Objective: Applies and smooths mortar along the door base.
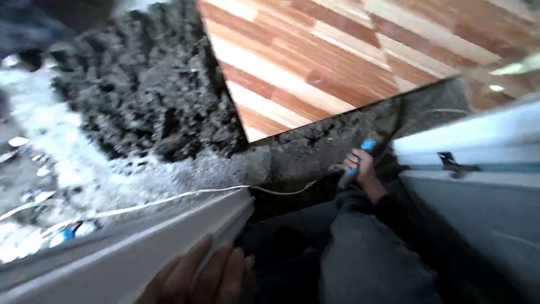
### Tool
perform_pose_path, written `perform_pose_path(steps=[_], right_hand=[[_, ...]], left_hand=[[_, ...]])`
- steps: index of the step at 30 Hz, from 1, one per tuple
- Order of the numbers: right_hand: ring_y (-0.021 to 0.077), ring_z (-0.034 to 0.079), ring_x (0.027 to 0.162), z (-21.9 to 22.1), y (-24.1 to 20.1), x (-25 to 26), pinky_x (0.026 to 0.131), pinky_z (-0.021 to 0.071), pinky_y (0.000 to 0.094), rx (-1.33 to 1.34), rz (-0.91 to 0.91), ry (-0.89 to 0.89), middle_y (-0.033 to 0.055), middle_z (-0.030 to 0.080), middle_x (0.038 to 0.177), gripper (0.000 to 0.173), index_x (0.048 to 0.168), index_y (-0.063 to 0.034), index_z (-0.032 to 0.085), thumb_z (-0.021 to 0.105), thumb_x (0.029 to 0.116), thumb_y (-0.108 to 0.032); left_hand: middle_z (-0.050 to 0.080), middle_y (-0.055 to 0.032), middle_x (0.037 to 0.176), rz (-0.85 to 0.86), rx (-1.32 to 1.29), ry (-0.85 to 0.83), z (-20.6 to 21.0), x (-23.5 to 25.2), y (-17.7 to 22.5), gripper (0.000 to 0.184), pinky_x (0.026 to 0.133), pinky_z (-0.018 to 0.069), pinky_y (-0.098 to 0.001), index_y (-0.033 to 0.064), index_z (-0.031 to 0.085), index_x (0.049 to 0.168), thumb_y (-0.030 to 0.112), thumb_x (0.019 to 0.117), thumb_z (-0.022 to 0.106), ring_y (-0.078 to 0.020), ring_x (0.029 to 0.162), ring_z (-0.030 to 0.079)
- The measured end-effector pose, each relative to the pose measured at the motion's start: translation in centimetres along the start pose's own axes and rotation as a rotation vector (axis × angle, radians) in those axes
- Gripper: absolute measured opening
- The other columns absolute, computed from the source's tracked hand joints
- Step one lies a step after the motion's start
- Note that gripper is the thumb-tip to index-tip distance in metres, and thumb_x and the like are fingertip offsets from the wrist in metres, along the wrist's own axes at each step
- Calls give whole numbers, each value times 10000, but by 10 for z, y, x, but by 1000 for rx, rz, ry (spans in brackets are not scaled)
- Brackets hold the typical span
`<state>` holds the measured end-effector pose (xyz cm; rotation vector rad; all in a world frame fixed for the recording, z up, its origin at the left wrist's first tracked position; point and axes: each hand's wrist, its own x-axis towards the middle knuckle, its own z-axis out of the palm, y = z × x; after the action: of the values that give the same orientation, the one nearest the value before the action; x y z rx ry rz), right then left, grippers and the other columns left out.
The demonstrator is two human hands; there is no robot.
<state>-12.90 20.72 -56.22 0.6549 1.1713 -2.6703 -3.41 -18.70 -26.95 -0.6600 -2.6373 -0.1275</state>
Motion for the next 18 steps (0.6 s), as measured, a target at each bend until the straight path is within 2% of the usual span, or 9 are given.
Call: perform_pose_path(steps=[2,5,9,12,14,15,16,18], right_hand=[[45,443,418,20,-3,-1,481,471,227,-105,39,-21,-92,428,486,467,663,-208,488,230,1051,-224],[60,474,409,66,-11,5,466,481,243,-146,55,-55,-76,465,480,489,648,-210,480,190,1042,-224],[100,508,395,135,-5,22,437,507,293,-286,4,-224,-47,508,502,246,809,-187,524,346,974,-228],[125,528,421,196,16,29,444,524,322,-541,-10,-294,-19,530,549,144,890,-125,552,484,971,-223],[179,592,514,239,26,35,508,544,364,-913,14,-340,60,604,663,246,1039,-51,614,590,995,-293],[218,623,582,260,30,47,575,560,418,-1080,62,-369,104,635,741,304,1100,-22,622,616,990,-305],[252,649,616,278,38,68,610,574,473,-1180,75,-392,142,663,789,339,1124,20,631,644,967,-280],[232,653,579,302,41,84,569,576,449,-1199,40,-405,133,662,766,315,1105,32,613,651,936,-231]], left_hand=[[706,-65,1115,-63,19,19,1,-1,4,204,1057,394,-422,133,676,1097,306,996,635,-263,1162,601],[730,-57,1055,-120,-12,73,5,0,8,179,1060,407,-401,132,691,1036,301,990,653,-249,1146,621],[746,-66,1047,-97,-14,76,7,0,7,188,1051,428,-408,121,718,1020,296,987,658,-259,1141,637],[746,-62,1051,-89,4,85,10,0,7,197,1057,430,-411,120,721,1018,305,985,660,-259,1151,637],[748,-70,1055,-99,13,80,10,1,9,206,1055,426,-416,110,731,1017,300,990,655,-269,1146,636],[749,-73,1050,-104,19,71,10,2,11,210,1049,426,-416,109,737,1016,298,992,650,-271,1137,637],[750,-74,1041,-109,25,67,11,3,12,209,1045,427,-415,110,739,1011,298,992,647,-270,1130,641],[752,-75,1022,-110,35,78,11,3,11,204,1045,433,-414,111,741,998,294,985,652,-267,1122,646]])
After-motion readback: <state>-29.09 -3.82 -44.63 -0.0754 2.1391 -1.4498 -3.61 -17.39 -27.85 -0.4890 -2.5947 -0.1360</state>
